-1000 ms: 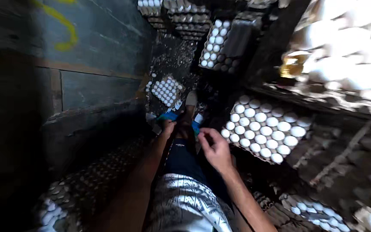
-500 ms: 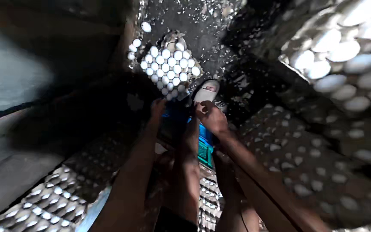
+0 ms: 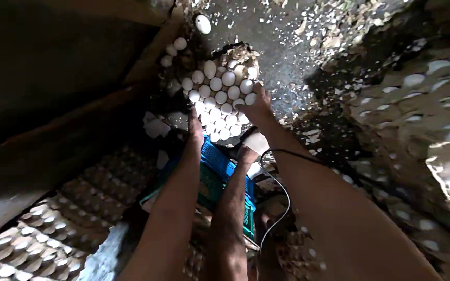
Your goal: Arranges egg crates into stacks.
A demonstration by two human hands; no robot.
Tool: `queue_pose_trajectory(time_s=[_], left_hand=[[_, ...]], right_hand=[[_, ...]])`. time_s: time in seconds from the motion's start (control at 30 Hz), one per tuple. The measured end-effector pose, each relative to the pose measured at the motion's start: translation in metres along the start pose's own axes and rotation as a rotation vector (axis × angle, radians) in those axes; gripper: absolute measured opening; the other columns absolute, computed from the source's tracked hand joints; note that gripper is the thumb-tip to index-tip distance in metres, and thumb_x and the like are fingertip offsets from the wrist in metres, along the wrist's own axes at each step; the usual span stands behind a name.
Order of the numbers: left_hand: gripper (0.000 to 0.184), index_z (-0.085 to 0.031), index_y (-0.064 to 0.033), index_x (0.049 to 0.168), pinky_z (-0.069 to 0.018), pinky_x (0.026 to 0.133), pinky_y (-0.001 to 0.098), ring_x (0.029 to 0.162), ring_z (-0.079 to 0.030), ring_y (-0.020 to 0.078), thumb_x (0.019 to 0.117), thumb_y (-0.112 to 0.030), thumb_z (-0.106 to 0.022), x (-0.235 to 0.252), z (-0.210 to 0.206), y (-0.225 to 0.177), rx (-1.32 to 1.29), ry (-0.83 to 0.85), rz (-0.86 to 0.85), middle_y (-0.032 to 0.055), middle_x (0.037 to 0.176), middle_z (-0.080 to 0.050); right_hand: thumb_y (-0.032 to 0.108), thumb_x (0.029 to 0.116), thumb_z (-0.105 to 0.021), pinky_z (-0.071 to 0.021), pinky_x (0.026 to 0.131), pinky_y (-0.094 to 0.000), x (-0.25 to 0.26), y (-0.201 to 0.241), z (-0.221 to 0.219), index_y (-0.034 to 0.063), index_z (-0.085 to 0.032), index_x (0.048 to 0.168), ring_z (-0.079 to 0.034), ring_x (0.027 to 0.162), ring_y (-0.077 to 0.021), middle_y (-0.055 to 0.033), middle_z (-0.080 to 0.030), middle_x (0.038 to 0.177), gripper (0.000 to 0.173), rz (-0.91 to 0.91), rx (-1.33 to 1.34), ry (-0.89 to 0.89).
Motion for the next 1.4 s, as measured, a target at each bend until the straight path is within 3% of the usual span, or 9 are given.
queue_pose_trajectory(time_s=[0.07,0.2,0.4,0.5,0.6,0.73,0.9,1.03,1.4], left_hand=[[0.063,-0.056,-0.0126,0.137,-0.0505,0.081,0.0384,0.099,-0.057,0.0177,0.1042,-0.063,-0.039,0.005,0.001,-0.003,-0.004,-0.028,-0.1,0.0083,0.119,-0.06],[0.056,-0.053,-0.0074,0.143,-0.0444,0.113,0.0456,0.135,-0.052,0.0226,0.1059,-0.049,-0.049,0.002,-0.007,-0.02,-0.05,-0.014,-0.251,0.0134,0.145,-0.055],[0.071,-0.042,-0.02,0.154,-0.0445,0.104,0.0546,0.135,-0.048,0.0263,0.1011,-0.068,-0.04,0.005,-0.008,-0.028,-0.033,0.012,-0.1,0.0096,0.155,-0.046],[0.071,-0.037,-0.0268,0.158,-0.0382,0.117,0.0518,0.147,-0.039,0.0175,0.1014,-0.069,-0.038,0.0,-0.006,-0.036,-0.073,0.055,-0.105,-0.0004,0.162,-0.04],[0.066,-0.041,-0.0248,0.157,-0.0314,0.123,0.0471,0.151,-0.033,0.0124,0.1046,-0.063,-0.036,-0.005,-0.001,-0.044,-0.084,0.08,-0.179,-0.0035,0.163,-0.038],[0.066,-0.044,-0.0211,0.155,-0.039,0.119,0.048,0.145,-0.042,0.0153,0.1042,-0.064,-0.038,-0.011,0.016,-0.044,-0.147,0.068,-0.212,0.0005,0.158,-0.045],[0.065,-0.049,-0.0225,0.148,-0.0514,0.103,0.0485,0.127,-0.058,0.0203,0.1019,-0.067,-0.041,-0.076,0.058,-0.051,-0.14,0.102,-0.232,0.0033,0.141,-0.06],[0.056,-0.055,-0.019,0.142,-0.0561,0.095,0.046,0.115,-0.065,0.0205,0.1046,-0.059,-0.043,-0.124,0.088,-0.053,-0.13,0.079,-0.294,0.0056,0.129,-0.067],[0.058,-0.054,-0.0088,0.143,-0.0552,0.101,0.0481,0.12,-0.064,0.0238,0.11,-0.051,-0.031,-0.307,0.117,-0.086,0.048,0.232,-0.5,0.0123,0.132,-0.066]], right_hand=[[0.048,0.0666,-0.089,-0.0421,0.106,-0.0674,0.006,-0.002,-0.003,0.0239,-0.029,0.162,-0.042,0.137,-0.0479,-0.0258,-0.035,0.157,0.115,-0.051,0.016,-0.027],[0.046,0.064,-0.089,-0.0458,0.101,-0.066,0.012,-0.004,0.003,0.0283,-0.042,0.154,-0.046,0.134,-0.044,-0.0233,-0.041,0.153,0.103,-0.07,0.059,-0.009],[0.043,0.07,-0.089,-0.0475,0.101,-0.0632,0.009,-0.004,0.005,0.0134,-0.05,0.143,-0.048,0.133,-0.0419,-0.0264,-0.042,0.15,0.088,-0.168,0.167,0.021],[0.043,0.0713,-0.088,-0.0474,0.102,-0.0626,0.01,-0.004,0.004,0.0119,-0.052,0.141,-0.05,0.132,-0.0403,-0.0244,-0.046,0.147,0.085,-0.168,0.209,0.046],[0.044,0.0739,-0.085,-0.0506,0.1,-0.0613,0.006,-0.002,-0.002,0.0119,-0.047,0.143,-0.057,0.125,-0.036,-0.0191,-0.058,0.137,0.086,-0.132,0.28,0.071],[0.035,0.0805,-0.082,-0.0558,0.094,-0.056,-0.011,0.006,-0.009,0.0105,-0.047,0.139,-0.064,0.115,-0.0298,-0.0155,-0.063,0.127,0.073,-0.034,0.371,0.044],[0.018,0.0972,-0.069,-0.052,0.099,-0.0515,-0.151,0.06,0.039,0.0037,-0.04,0.145,-0.061,0.12,-0.0324,-0.0212,-0.059,0.135,0.057,-0.021,0.395,0.135],[0.03,0.0942,-0.073,-0.0589,0.077,-0.0539,-0.192,0.022,0.022,0.0158,-0.045,0.14,-0.069,0.098,-0.032,-0.0165,-0.066,0.12,0.056,0.042,0.5,-0.004],[0.037,0.0879,-0.076,-0.0599,0.084,-0.0454,-0.351,-0.039,0.067,0.0126,-0.051,0.127,-0.067,0.099,-0.0209,-0.0101,-0.065,0.113,0.053,0.027,0.695,-0.145]])
Point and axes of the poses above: each hand's wrist, its own x-axis towards the middle knuckle, its own z-axis out of the back of the hand, y = z × x, the point moved 7 cm from there along x, towards the middle knuckle
